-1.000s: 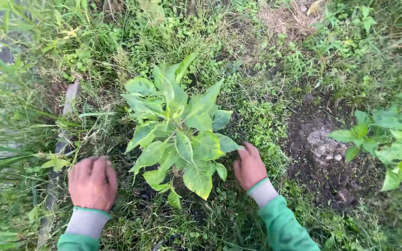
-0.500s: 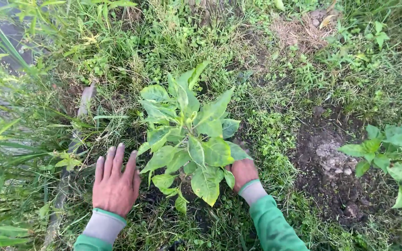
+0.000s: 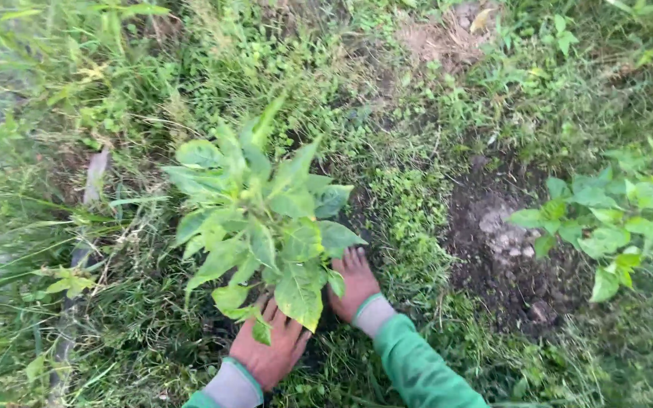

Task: Remove weeds and clear debris from around the base of plants in a garden.

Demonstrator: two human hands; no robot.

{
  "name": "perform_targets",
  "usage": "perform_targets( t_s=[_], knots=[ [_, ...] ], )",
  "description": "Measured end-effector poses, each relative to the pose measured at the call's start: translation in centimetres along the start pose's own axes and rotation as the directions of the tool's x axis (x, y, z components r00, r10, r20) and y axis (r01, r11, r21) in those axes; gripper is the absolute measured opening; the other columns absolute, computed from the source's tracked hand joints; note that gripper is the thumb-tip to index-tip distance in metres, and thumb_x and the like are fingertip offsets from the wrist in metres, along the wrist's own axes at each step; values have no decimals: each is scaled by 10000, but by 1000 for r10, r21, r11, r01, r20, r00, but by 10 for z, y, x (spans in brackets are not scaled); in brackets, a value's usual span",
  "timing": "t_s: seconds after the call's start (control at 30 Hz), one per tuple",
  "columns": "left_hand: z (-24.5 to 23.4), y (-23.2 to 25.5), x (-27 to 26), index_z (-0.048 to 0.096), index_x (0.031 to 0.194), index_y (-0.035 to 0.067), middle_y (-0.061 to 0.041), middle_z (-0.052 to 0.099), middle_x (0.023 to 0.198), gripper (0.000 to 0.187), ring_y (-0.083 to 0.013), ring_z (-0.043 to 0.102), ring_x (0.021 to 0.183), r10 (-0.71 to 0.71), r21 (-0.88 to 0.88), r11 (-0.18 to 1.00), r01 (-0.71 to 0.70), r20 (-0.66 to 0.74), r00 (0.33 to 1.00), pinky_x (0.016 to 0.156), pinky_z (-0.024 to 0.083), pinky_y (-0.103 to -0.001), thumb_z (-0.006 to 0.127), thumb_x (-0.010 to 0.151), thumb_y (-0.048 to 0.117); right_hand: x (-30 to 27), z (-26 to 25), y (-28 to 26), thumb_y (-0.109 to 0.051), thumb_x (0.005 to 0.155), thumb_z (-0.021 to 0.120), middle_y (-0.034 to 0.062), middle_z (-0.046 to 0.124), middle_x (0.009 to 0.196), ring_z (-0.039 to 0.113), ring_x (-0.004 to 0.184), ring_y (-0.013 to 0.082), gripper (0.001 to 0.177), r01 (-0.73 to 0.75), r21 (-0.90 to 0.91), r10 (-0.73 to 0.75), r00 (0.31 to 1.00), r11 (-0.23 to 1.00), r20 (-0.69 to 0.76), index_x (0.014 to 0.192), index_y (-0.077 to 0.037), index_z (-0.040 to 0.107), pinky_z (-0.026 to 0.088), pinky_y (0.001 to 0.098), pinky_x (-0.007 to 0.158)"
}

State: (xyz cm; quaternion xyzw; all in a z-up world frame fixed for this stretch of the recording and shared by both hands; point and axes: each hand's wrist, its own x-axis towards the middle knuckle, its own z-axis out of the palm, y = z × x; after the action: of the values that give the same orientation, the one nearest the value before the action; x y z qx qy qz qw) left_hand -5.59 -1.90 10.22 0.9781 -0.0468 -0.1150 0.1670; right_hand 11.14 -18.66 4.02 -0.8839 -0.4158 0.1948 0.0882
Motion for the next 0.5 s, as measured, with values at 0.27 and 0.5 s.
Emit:
perform_targets(
  t_s=[0.27, 0.5],
  knots=[
    [95, -5, -55, 437, 1483, 46, -300, 318, 1608, 795, -483, 310, 1495, 170, -71, 984, -162, 119, 978, 1075, 364, -670, 695, 867, 477, -108, 20, -2, -260, 900, 621, 297, 533, 1464, 472, 1371, 418, 493, 309, 58, -310, 951, 949, 2, 1280, 55, 618, 383, 516, 1111],
    [1, 25, -20, 609, 1206, 125, -96, 644, 1331, 340, -304, 703, 1108, -200, -127, 960, 248, 306, 931, 1038, 554, -450, 577, 1049, 425, -67, -35, -41, -344, 858, 679, 166, 697, 908, 653, 925, 377, 310, 131, 84, -121, 986, 988, -116, 898, -38, 694, 505, 495, 821]
  ],
)
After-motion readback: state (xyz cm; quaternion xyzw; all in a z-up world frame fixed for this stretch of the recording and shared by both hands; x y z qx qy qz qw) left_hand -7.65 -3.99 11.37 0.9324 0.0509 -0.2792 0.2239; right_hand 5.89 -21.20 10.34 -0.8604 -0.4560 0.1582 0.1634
